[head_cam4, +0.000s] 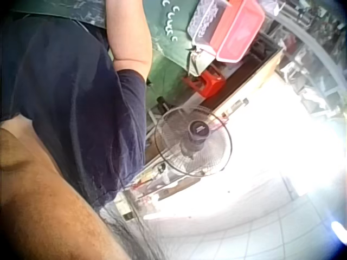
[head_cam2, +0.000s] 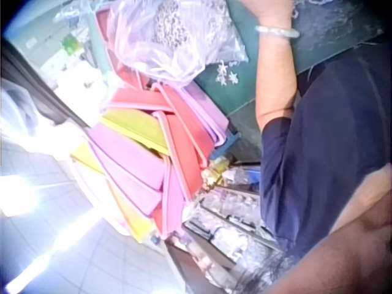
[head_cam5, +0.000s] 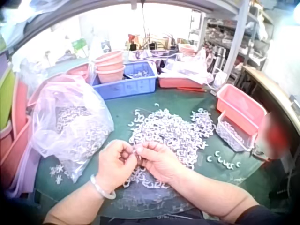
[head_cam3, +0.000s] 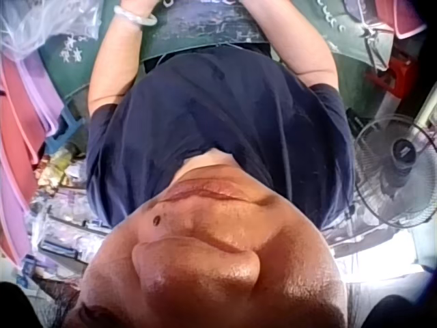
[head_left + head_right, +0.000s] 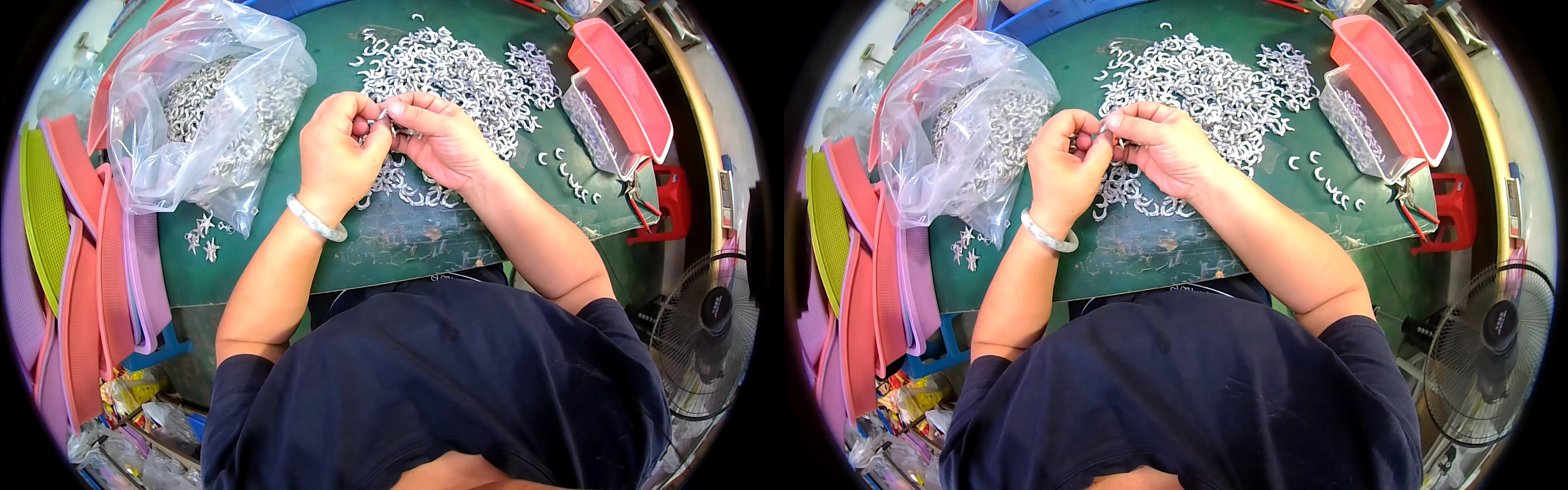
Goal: The person joins small white plastic curved pieces together by hand on a green workbench.
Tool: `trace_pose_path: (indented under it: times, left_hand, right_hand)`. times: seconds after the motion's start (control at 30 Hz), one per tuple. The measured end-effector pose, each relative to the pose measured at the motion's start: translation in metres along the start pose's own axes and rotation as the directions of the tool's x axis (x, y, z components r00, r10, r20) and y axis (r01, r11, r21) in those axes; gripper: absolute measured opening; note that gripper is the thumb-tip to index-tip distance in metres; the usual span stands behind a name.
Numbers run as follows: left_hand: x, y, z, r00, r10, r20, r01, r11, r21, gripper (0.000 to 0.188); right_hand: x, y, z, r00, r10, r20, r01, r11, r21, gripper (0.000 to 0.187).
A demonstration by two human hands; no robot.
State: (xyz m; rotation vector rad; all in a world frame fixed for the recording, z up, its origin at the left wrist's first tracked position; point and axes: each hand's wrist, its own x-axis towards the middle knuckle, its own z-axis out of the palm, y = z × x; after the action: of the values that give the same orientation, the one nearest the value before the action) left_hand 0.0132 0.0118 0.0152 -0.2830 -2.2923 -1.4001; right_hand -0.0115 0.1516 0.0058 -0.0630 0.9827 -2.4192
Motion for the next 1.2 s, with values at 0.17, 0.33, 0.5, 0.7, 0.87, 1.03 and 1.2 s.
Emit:
trace_pose_path:
  times: [0.17,0.33,0.5,0.7,0.87,1.03,1.2]
  left_hand:
    - [0.0,0.0034,-0.0005,0.999,0.028,0.024,-0.028,1.0,-0.012,0.011]
    - [0.003,0.0042,-0.0039,0.998,0.045,0.038,-0.045,0.999,-0.002,0.008]
    - [0.0011,0.0028,-0.0021,0.996,0.083,0.024,-0.082,0.996,-0.037,0.008]
    - [0.0,0.0007,0.0004,0.999,0.036,-0.007,-0.036,0.993,-0.109,0.009]
    - [-0.0009,0.0032,-0.0017,0.996,0.085,0.031,-0.083,0.994,-0.071,0.009]
    - [-0.0002,0.0024,-0.0007,0.988,0.152,0.025,-0.149,0.986,-0.077,0.01]
    - [0.0001,0.0019,-0.0015,0.985,0.169,0.038,-0.168,0.985,-0.05,0.011]
  right_hand:
    - [0.0015,-0.0004,-0.0034,0.999,0.018,0.026,-0.018,1.0,-0.009,0.005]
    - [0.0007,-0.0038,-0.0034,0.996,0.008,0.087,-0.011,0.999,0.03,0.006]
    - [0.0016,-0.0028,-0.0023,0.997,0.008,0.071,-0.011,0.999,0.05,0.005]
    - [0.0008,-0.0005,-0.004,0.999,0.023,0.042,-0.024,0.999,0.027,0.005]
    - [0.0026,0.0005,-0.0053,0.997,0.055,0.047,-0.056,0.998,0.02,0.006]
    - [0.0032,0.0011,-0.0059,0.996,0.053,0.067,-0.054,0.998,0.016,0.006]
    - [0.0027,0.0009,-0.0058,0.996,0.051,0.068,-0.052,0.999,0.01,0.008]
